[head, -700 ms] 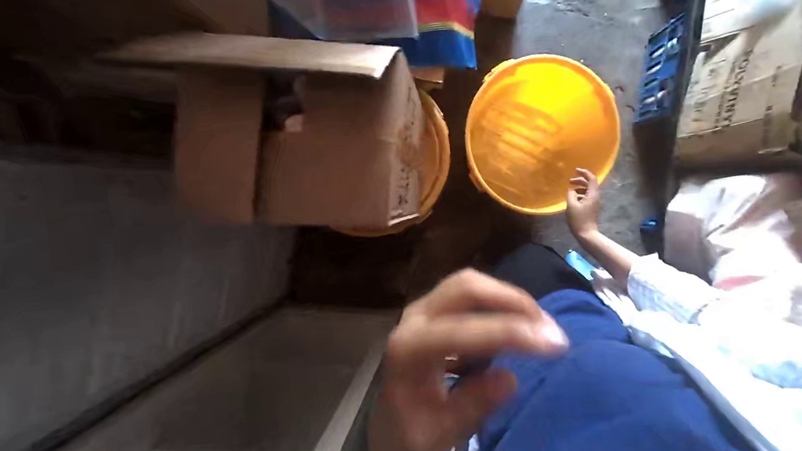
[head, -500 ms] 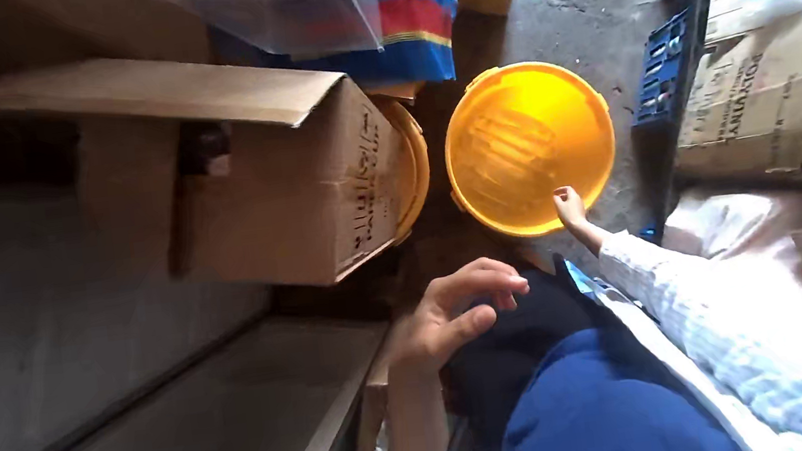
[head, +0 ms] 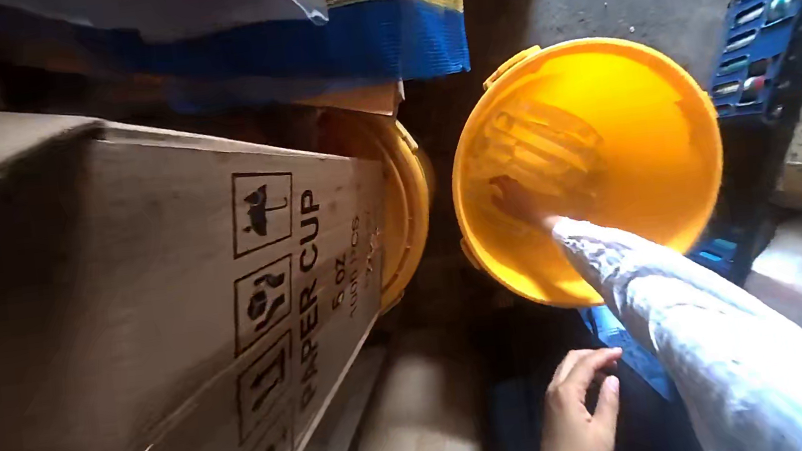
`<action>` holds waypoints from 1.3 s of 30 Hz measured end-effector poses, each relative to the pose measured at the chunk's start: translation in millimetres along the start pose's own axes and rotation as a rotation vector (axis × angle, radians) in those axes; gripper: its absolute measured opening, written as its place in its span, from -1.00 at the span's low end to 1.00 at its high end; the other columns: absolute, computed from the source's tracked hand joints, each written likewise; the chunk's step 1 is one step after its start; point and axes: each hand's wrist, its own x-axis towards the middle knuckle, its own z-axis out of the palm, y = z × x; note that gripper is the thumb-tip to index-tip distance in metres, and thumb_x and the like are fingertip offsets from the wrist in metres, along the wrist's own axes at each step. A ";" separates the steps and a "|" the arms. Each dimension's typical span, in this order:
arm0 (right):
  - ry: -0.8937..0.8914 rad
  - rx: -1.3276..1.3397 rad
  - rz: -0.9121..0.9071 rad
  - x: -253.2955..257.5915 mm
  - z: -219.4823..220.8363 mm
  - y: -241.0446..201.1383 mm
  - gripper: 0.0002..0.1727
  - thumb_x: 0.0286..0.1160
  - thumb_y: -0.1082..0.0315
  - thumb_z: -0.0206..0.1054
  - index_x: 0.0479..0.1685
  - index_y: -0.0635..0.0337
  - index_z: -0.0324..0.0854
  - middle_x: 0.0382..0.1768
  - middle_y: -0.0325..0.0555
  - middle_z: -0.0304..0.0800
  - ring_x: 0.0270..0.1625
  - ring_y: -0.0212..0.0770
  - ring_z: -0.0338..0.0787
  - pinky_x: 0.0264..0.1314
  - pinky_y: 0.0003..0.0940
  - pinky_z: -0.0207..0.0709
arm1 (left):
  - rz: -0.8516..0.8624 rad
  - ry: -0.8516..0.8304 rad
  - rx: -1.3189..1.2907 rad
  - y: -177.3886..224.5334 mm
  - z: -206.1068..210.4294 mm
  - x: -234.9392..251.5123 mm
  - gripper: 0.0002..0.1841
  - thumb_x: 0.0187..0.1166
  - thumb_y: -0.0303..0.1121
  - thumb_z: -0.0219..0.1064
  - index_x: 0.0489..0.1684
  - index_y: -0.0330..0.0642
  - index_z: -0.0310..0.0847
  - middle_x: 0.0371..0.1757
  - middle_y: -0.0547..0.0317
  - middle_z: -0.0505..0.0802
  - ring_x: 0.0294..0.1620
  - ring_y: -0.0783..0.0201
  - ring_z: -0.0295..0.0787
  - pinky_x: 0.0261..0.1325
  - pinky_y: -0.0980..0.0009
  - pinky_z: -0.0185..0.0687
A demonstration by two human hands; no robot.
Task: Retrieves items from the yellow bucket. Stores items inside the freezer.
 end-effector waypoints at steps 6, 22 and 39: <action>0.051 -0.100 0.030 71.8 46.2 -36.2 -0.26 0.54 0.30 0.43 0.72 0.30 0.29 0.65 0.41 0.34 0.70 0.46 0.28 0.65 0.45 0.15 | -0.111 0.208 0.052 -9.5 -15.4 7.8 -0.72 0.59 -0.57 0.26 0.18 -0.35 0.77 0.14 -0.01 0.87 0.21 0.29 0.80 0.37 0.36 0.69; -0.092 0.024 0.308 94.6 29.1 -35.3 -0.27 0.66 0.01 0.31 0.57 0.44 0.34 0.37 0.42 0.65 0.49 0.36 0.61 0.56 0.41 0.29 | -0.120 0.217 0.039 3.2 -8.3 14.8 -0.71 0.61 -0.60 0.22 0.20 -0.38 0.76 0.14 -0.04 0.88 0.20 0.26 0.83 0.38 0.35 0.70; -0.085 -0.074 0.343 90.2 42.3 -45.8 -0.38 0.72 0.01 0.20 0.60 0.23 0.45 0.39 0.30 0.70 0.46 0.34 0.66 0.46 0.47 0.38 | -0.165 0.233 0.045 4.6 -5.9 12.1 -0.71 0.62 -0.57 0.21 0.18 -0.37 0.76 0.08 -0.01 0.88 0.13 0.32 0.82 0.31 0.41 0.69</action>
